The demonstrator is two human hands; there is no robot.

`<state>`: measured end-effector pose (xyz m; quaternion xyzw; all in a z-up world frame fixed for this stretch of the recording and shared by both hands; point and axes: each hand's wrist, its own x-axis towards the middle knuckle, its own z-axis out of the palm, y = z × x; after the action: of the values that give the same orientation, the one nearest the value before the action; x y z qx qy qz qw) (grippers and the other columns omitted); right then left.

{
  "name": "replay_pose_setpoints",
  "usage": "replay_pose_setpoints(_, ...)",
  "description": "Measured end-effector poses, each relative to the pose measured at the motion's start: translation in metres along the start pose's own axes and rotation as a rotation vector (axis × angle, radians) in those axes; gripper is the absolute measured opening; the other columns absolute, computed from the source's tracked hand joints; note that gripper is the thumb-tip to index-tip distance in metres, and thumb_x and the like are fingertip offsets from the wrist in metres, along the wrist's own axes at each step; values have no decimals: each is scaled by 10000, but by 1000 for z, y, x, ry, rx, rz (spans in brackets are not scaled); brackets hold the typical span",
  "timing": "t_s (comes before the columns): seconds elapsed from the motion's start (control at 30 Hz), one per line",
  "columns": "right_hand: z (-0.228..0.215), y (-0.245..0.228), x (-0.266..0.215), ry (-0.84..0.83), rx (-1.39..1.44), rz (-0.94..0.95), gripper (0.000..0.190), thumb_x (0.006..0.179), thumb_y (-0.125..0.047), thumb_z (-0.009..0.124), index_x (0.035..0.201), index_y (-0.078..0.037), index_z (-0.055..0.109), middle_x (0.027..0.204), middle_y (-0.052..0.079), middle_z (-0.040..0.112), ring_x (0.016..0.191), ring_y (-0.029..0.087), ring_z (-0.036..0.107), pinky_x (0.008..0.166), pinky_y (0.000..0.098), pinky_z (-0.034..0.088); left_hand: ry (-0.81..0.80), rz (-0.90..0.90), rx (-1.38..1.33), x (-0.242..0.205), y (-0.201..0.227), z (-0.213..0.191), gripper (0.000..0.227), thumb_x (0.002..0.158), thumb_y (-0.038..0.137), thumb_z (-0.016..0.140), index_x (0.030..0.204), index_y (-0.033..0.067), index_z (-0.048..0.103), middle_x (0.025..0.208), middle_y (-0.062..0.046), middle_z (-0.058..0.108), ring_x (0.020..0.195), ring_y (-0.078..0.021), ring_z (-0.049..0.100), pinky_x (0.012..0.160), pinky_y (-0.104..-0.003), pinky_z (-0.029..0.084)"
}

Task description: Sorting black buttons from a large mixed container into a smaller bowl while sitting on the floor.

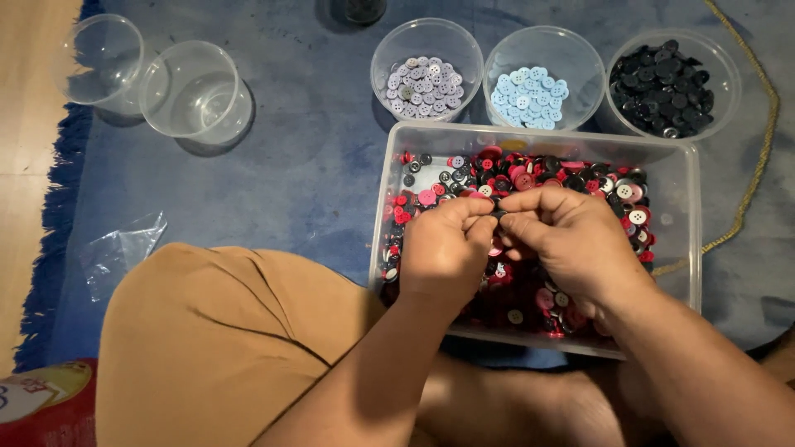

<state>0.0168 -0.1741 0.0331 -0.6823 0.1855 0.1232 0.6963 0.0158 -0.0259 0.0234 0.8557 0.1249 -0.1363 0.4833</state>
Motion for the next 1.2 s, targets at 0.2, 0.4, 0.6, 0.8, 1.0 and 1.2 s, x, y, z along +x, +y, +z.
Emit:
replay_pose_setpoints(0.2, 2, 5, -1, 0, 16, -14, 197, 880, 71, 701, 1073, 70, 744, 698, 139, 643, 643, 210, 678, 574, 321, 630, 13, -37, 86, -2, 4, -6, 217, 842, 332, 690, 1028, 318, 801, 825, 148, 786, 888, -86, 765, 831, -274, 613)
replay_pose_setpoints(0.4, 17, -21, -30, 39, -47, -4, 204, 829, 100, 685, 1017, 82, 762, 667, 155, 633, 594, 232, 668, 525, 347, 607, 54, 7, 222, -2, -4, 1, 204, 862, 359, 679, 1019, 344, 810, 797, 127, 781, 888, -89, 763, 785, -260, 612)
replay_pose_setpoints(0.6, 29, -21, -36, 70, -86, 4, 220, 892, 54, 640, 1072, 56, 767, 697, 138, 667, 621, 196, 658, 535, 314, 586, -75, -46, 182, 4, -9, -5, 206, 886, 388, 627, 984, 365, 807, 898, 88, 792, 975, -202, 754, 867, -364, 614)
replay_pose_setpoints(0.8, 43, -4, -27, 119, -140, 82, 191, 914, 6, 676, 1088, 42, 746, 767, 151, 720, 653, 223, 695, 572, 350, 607, -91, -89, 85, 7, -12, -4, 262, 894, 280, 585, 1006, 286, 823, 919, 1, 804, 1022, -261, 749, 903, -363, 610)
replay_pose_setpoints(1.0, 42, 16, -12, 125, -4, 122, 194, 900, -28, 725, 1085, 27, 723, 788, 146, 719, 642, 233, 705, 579, 378, 624, -124, -108, 139, 14, -11, -17, 197, 877, 306, 661, 998, 316, 817, 932, 8, 793, 1044, -241, 747, 895, -385, 616)
replay_pose_setpoints(1.2, 50, -3, -22, 102, 45, 152, 195, 932, -33, 670, 1122, 5, 694, 850, 94, 711, 684, 193, 689, 631, 319, 622, -265, 41, 256, -9, 5, -44, 309, 953, 328, 573, 999, 152, 824, 963, -74, 802, 1073, -318, 738, 963, -456, 582)
